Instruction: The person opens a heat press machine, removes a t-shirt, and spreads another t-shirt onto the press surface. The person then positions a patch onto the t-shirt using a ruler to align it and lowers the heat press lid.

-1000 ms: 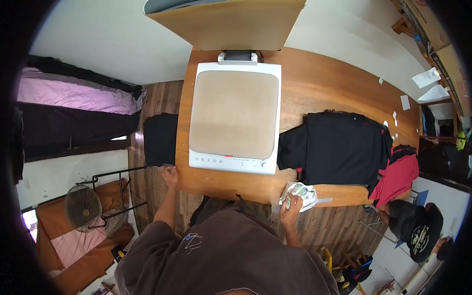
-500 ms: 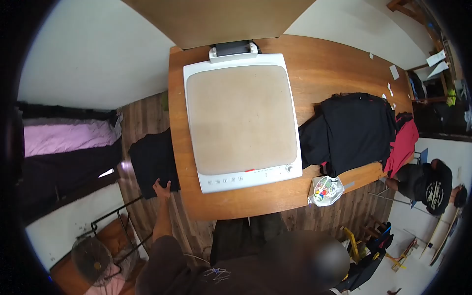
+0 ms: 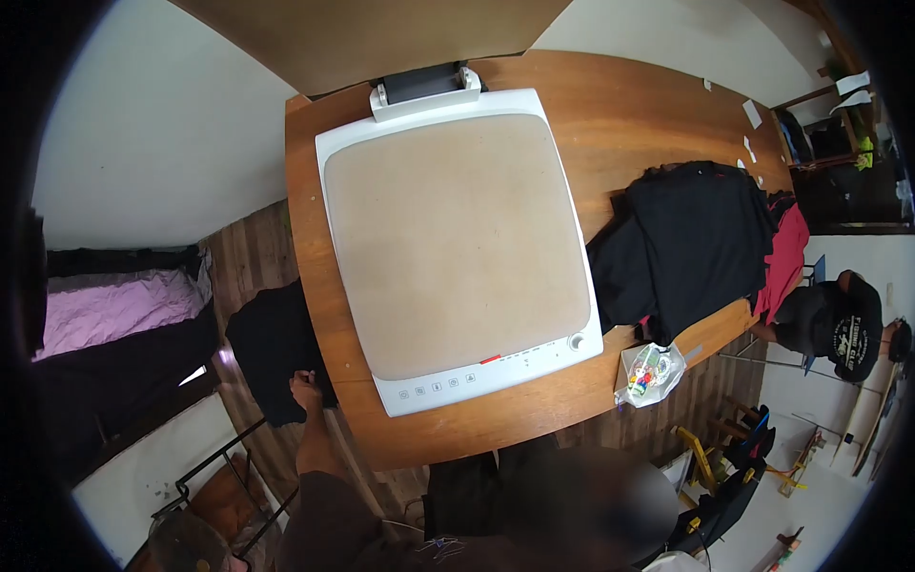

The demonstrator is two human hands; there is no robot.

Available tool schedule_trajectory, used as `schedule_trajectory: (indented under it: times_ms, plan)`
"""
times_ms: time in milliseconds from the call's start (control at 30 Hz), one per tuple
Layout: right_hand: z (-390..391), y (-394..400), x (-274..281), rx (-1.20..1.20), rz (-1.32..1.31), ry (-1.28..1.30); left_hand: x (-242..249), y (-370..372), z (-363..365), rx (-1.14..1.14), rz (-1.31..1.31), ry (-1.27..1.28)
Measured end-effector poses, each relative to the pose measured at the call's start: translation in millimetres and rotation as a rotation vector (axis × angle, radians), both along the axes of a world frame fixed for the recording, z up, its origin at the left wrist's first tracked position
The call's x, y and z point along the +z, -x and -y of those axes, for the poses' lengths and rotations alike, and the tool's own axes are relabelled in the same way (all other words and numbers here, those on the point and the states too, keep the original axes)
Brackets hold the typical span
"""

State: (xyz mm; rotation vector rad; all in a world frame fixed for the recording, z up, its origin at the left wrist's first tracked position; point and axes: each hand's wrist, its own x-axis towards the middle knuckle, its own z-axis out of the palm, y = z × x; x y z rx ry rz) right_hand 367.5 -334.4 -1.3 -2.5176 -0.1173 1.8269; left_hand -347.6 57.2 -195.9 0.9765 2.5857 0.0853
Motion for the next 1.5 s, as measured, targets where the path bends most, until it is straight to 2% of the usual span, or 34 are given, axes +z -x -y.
schedule_trajectory:
  times_ms: [200,333,467,533,600,633,700,733,833,867,933,1000,1100,1200,1267,1333,1400,1467,1500]
  plan:
    - [-10,7,8,-0.001,0.011,-0.022,-16,24,6,-0.009,0.047,-0.143]
    - [12,10,28,0.013,0.052,-0.044,-20,39,17,0.040,0.189,-0.225]
    - [100,28,113,0.079,0.235,-0.105,-4,58,25,0.121,0.266,-0.214]
    - [-20,47,150,-0.041,0.127,-0.243,5,63,25,0.221,0.384,-0.193]
    - [-123,65,156,-0.091,-0.083,-0.419,31,61,15,0.370,0.549,-0.158]
    - [-161,71,139,-0.081,-0.174,-0.549,37,64,12,0.348,0.538,-0.152]
    - [-270,101,146,0.210,-0.211,-0.671,44,69,8,0.310,0.517,-0.142]
    - [-318,123,144,0.278,-0.235,-0.741,48,73,6,0.278,0.510,-0.165]
    - [-422,188,126,0.293,-0.543,-0.820,55,82,5,0.159,0.495,-0.244]
    - [-449,206,108,0.330,-0.695,-0.886,50,85,7,0.040,0.426,-0.273]
    - [-502,241,93,0.407,-0.961,-0.821,44,91,13,-0.196,0.279,-0.332]
    - [-540,270,102,0.253,-1.173,-0.688,66,78,6,-0.195,0.202,-0.294]
    - [-581,273,85,-0.056,-1.393,-0.520,92,76,-3,-0.194,0.137,-0.287]
    - [-601,235,84,-0.536,-1.581,-0.618,91,80,-15,-0.197,0.115,-0.315]
    - [-599,208,92,-0.990,-1.448,-0.813,81,81,-16,-0.193,0.115,-0.347]
    - [-586,182,96,-1.218,-1.356,-1.037,76,89,-21,-0.169,0.113,-0.392]
    - [-566,160,99,-1.251,-1.278,-1.135,86,84,-23,-0.251,-0.070,-0.346]
    - [-547,144,101,-1.193,-1.214,-1.130,107,69,-28,-0.108,0.001,-0.278]
    - [-541,136,98,-1.163,-1.078,-1.108,113,63,-34,-0.097,0.010,-0.274]
